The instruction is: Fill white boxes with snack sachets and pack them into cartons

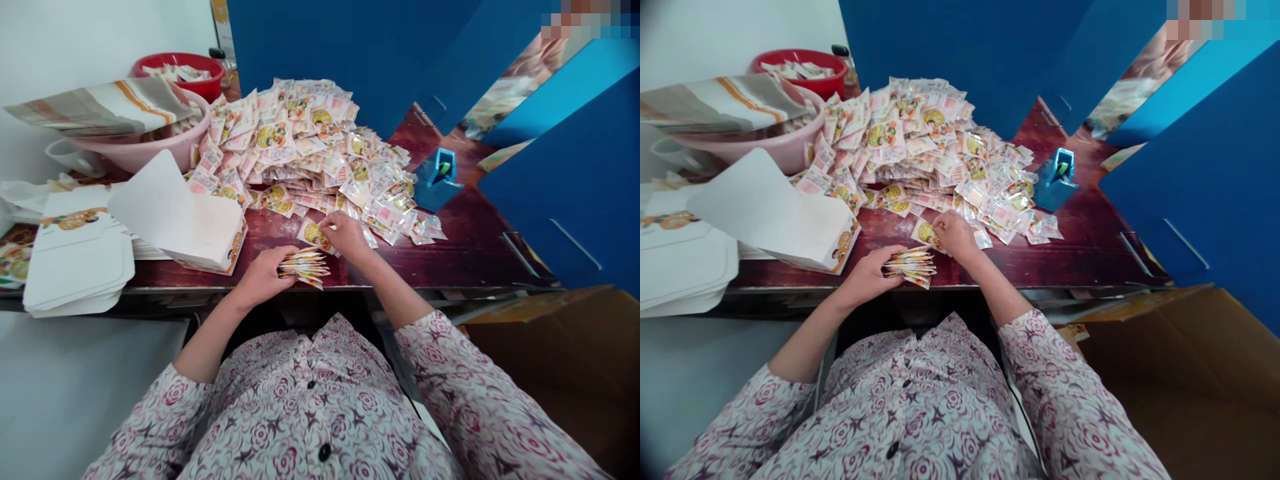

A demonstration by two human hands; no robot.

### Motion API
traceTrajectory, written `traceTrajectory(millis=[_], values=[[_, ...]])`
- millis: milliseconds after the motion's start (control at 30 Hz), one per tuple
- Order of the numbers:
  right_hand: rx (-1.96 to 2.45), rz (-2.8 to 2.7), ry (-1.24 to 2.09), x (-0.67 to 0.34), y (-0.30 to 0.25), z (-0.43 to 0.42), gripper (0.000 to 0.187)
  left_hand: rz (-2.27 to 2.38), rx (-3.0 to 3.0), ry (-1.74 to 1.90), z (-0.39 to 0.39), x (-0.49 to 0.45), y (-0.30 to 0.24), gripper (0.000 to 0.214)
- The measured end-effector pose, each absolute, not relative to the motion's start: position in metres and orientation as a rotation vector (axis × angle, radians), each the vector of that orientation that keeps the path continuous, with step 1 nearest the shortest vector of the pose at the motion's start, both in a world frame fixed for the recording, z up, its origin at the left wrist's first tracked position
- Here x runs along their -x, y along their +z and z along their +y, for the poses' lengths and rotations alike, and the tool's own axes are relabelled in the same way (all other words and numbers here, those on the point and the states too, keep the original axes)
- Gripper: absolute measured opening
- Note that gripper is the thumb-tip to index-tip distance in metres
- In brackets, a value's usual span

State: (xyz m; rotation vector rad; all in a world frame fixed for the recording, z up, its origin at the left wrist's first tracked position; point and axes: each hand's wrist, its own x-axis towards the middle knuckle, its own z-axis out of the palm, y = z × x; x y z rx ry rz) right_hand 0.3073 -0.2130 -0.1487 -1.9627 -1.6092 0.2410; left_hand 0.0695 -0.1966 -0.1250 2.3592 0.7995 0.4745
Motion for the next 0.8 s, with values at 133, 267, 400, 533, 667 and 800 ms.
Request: traceTrajectory(millis=[133, 267, 400, 533, 667, 800], values=[[2.054, -1.729, 0.25, -0.302, -0.147, -0.214, 0.03, 0.784, -2.362, 0.475, -0.197, -0.069, -0.123, 0.05], [2.044, -1.693, 0.304, -0.3, -0.148, -0.213, 0.029, 0.782, -2.355, 0.458, -0.197, -0.069, -0.121, 0.049], [1.75, -1.589, 0.42, -0.298, -0.141, -0.215, 0.022, 0.769, -2.342, 0.421, -0.196, -0.067, -0.122, 0.049], [1.501, -1.856, 0.538, -0.279, -0.125, -0.23, 0.023, 0.821, -2.313, 0.501, -0.196, -0.066, -0.129, 0.059], [1.604, -1.954, 0.544, -0.26, -0.118, -0.245, 0.028, 0.824, -2.34, 0.67, -0.194, -0.068, -0.132, 0.086], [1.495, -1.847, 0.672, -0.271, -0.127, -0.247, 0.033, 0.781, -2.352, 0.468, -0.192, -0.071, -0.129, 0.076]])
